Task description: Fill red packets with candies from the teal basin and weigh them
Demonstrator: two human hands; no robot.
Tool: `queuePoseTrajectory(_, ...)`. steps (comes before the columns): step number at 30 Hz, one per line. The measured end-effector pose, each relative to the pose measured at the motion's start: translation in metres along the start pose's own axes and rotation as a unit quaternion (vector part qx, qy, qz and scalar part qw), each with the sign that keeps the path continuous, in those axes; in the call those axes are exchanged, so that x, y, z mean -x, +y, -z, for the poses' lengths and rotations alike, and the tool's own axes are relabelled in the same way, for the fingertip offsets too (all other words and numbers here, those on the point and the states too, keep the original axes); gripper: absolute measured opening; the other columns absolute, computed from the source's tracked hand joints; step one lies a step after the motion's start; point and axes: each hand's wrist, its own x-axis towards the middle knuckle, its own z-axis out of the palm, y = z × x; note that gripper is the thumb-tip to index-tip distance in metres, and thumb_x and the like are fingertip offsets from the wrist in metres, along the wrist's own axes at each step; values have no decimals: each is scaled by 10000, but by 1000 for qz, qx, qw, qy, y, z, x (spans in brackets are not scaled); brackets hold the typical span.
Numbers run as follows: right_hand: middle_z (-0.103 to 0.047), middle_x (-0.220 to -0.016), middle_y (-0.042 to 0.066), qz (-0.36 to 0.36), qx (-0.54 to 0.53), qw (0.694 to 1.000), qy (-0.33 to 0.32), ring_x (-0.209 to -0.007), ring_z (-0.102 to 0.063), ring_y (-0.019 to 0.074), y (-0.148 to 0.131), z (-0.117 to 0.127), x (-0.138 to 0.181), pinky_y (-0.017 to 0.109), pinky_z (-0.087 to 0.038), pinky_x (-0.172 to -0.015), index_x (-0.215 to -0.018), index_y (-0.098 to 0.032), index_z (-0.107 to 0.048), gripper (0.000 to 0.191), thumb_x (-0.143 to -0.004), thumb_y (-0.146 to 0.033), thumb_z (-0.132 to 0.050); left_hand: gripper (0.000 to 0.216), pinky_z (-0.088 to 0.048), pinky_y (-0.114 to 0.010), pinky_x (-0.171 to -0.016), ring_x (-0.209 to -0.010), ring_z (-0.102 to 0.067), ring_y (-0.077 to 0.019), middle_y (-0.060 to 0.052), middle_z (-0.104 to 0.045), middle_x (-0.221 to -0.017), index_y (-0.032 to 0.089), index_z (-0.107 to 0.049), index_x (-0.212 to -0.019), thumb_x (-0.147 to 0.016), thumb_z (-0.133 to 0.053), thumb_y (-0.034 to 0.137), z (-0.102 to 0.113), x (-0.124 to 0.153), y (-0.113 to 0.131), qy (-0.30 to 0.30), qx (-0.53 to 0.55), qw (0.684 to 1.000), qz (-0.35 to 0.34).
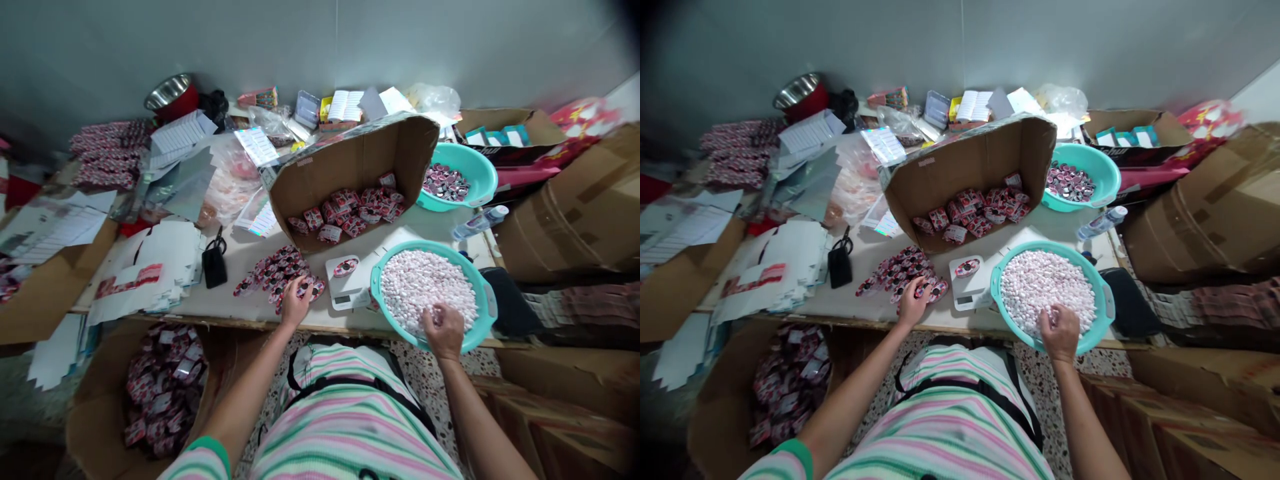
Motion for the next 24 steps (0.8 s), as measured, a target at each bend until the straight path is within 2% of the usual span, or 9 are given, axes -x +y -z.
queuePoseTrajectory(4,-545,-835,87,-7,0,1000,4,-785,-476,224,0,0,0,381,-372,-813,-966,-157,-541,288,-819,-404,-510,280,-444,-341,-946,-1004,-583,-186,-57,-653,-1014,218,-563,-1092,-860,-527,372,-2,-3,4,-1,-3,1000,-14)
queuePoseTrajectory(7,-550,-842,89,-14,-4,1000,5,-776,-481,222,0,0,1,385,-374,-811,-965,-159,-543,282,-817,-397,-512,316,-438,-346,-946,-1021,-568,-198,-61,-641,-1027,217,-550,-1109,-839,-557,382,-13,-13,13,-26,-21,999,-42)
queuePoseTrajectory(11,-555,-852,87,-19,-11,1000,7,-781,-485,222,1,-2,1,386,-376,-810,-963,-162,-542,274,-814,-390,-515,526,-407,-378,-980,-1103,-519,-246,-99,-590,-1140,199,-497,-1193,-742,-666,409,-46,-37,32,-78,-62,992,-82)
queuePoseTrajectory(15,-555,-847,78,-26,-17,1000,-3,-769,-484,217,0,-2,0,389,-373,-808,-963,-171,-537,260,-813,-381,-509,721,-381,-404,-998,-1183,-468,-288,-141,-525,-1256,176,-450,-1249,-634,-756,395,-86,-60,51,-131,-95,985,-59)
queuePoseTrajectory(17,-561,-859,81,-30,-18,999,-1,-794,-492,221,-2,-1,-1,388,-375,-815,-967,-174,-534,251,-814,-371,-507,619,-409,-385,-953,-1140,-505,-280,-133,-569,-1193,175,-508,-1174,-632,-754,345,-98,-67,57,-151,-110,982,-38)
queuePoseTrajectory(19,-567,-880,86,-35,-19,999,3,-834,-500,229,-3,0,-2,389,-376,-828,-968,-177,-531,240,-816,-361,-504,422,-441,-354,-893,-1037,-568,-256,-107,-632,-1055,183,-573,-1052,-666,-716,276,-103,-71,59,-162,-117,979,-26)
queuePoseTrajectory(21,-571,-899,90,-40,-20,999,11,-871,-504,234,-5,0,-3,389,-379,-839,-969,-179,-529,230,-819,-352,-503,288,-462,-337,-839,-936,-606,-237,-90,-657,-952,185,-599,-980,-704,-667,236,-102,-73,60,-161,-117,980,-20)
queuePoseTrajectory(24,-572,-914,90,-48,-25,998,18,-894,-506,235,-6,1,-4,389,-383,-851,-968,-184,-525,216,-821,-341,-509,289,-476,-325,-812,-909,-612,-225,-86,-652,-973,185,-599,-1005,-724,-644,235,-89,-74,69,-138,-109,984,-19)
